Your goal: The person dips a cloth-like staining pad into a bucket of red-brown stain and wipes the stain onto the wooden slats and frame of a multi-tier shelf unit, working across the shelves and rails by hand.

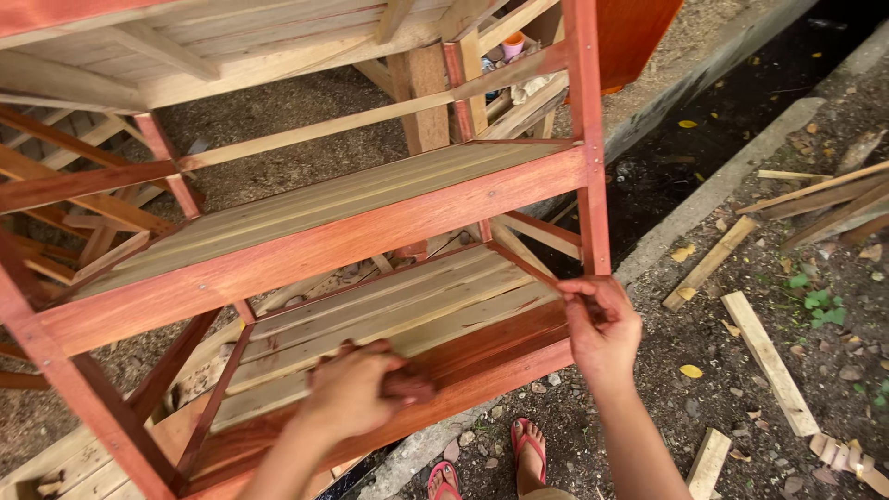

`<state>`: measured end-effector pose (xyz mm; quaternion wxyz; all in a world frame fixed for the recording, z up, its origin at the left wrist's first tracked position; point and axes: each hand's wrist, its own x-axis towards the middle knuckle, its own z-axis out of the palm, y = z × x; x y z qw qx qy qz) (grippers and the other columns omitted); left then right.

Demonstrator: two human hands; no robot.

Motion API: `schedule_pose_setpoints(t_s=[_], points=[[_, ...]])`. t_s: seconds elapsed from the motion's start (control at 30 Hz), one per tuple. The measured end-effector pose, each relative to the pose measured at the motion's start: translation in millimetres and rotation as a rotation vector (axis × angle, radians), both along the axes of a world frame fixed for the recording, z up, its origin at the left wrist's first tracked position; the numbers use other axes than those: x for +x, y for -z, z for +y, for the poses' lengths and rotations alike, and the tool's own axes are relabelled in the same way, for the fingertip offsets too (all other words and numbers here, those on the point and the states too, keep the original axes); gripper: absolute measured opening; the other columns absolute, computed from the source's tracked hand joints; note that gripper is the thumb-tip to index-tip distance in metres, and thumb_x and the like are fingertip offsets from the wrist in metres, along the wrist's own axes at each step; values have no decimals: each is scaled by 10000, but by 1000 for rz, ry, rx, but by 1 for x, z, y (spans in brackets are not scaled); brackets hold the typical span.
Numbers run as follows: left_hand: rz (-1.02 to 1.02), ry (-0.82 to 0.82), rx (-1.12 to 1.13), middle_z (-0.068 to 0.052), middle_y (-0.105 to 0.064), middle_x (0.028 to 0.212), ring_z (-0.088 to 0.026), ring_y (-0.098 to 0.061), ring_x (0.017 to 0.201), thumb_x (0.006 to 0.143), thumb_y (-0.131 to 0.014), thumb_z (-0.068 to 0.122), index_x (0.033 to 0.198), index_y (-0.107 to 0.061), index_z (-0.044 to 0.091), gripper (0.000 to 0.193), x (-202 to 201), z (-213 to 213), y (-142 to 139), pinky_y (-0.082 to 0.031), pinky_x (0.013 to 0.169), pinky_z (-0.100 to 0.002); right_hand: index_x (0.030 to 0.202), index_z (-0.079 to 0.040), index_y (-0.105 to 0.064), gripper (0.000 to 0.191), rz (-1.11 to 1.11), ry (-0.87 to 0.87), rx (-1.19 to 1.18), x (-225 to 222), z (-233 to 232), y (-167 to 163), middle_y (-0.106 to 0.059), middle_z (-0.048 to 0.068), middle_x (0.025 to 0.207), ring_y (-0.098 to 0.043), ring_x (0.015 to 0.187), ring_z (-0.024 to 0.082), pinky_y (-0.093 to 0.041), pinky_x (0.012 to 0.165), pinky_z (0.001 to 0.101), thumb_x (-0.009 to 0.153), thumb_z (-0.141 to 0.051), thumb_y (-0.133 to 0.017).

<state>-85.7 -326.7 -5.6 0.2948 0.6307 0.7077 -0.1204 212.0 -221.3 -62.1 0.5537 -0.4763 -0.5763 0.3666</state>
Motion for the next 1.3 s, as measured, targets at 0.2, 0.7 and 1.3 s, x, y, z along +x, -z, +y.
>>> schedule_pose_setpoints(t_s=[0.2, 0.7, 1.3], points=[[-98, 169, 166, 32, -614, 1269, -294, -508, 1273, 743, -854, 426, 1214, -703, 254, 523, 128, 108, 25, -424, 1015, -605, 1021, 8, -718, 153, 16, 148, -19, 72, 12, 6, -638, -2, 1016, -588, 825, 44, -469, 721, 176, 947, 100, -621], [-282, 251, 473, 36, -699, 1199, -345, -618, 1133, 804, -762, 115, 1158, -744, 275, 388, 211, 143, 50, -504, 908, -553, 1018, -19, -733, 147, 15, 220, -76, 139, 24, 17, -656, 19, 998, -603, 832, 72, -491, 720, 202, 945, 74, -644], [-93, 219, 388, -39, -685, 1087, -272, -660, 1035, 799, -832, 346, 1092, -776, 246, 315, 221, 157, 51, -529, 874, -519, 1016, -21, -743, 151, -39, 137, -82, 108, 26, 17, -646, -1, 972, -550, 747, 35, -450, 650, 181, 930, 65, -653]])
